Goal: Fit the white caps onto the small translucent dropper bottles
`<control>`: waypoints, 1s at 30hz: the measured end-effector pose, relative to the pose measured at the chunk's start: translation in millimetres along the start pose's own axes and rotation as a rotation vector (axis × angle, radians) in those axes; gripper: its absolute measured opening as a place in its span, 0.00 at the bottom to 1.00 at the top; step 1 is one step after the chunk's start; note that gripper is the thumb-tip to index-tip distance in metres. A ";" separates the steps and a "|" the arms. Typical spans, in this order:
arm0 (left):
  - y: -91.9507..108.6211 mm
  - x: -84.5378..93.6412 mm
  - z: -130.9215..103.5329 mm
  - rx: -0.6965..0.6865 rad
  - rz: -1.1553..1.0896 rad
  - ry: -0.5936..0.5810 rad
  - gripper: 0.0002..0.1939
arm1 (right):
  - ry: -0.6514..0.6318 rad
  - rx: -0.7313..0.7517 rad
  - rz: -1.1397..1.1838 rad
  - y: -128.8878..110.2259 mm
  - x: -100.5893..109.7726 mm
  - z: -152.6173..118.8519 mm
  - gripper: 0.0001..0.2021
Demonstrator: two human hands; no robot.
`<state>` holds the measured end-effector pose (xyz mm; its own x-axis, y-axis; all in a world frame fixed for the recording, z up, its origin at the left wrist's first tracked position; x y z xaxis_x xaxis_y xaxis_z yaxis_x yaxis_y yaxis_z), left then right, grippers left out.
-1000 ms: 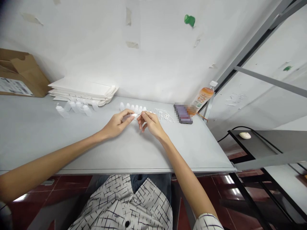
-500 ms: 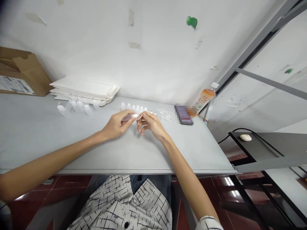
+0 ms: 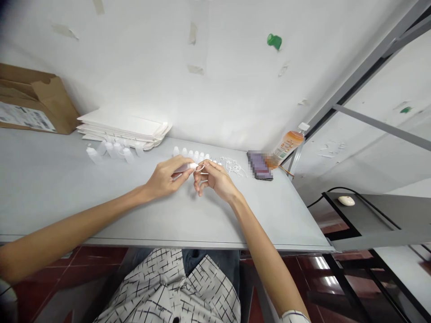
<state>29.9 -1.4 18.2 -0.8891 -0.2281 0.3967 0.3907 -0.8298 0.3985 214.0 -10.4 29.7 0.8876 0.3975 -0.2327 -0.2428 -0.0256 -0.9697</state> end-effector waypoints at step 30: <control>0.4 -0.7 0.6 0.014 -0.025 0.013 0.10 | 0.026 -0.010 0.020 1.8 -3.5 1.1 0.15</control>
<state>30.8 -1.3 18.5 -0.9015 -0.2143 0.3759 0.3719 -0.8280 0.4196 210.1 -10.8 28.9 0.8926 0.3723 -0.2543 -0.2573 -0.0425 -0.9654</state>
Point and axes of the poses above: each hand's wrist, its own z-axis towards the middle knuckle, its own x-axis out of the back of the hand, y = z × x, the point moved 1 cm from there along z, towards the middle knuckle, and after that the axes turned 9 degrees about y, right-handed, at the moved point
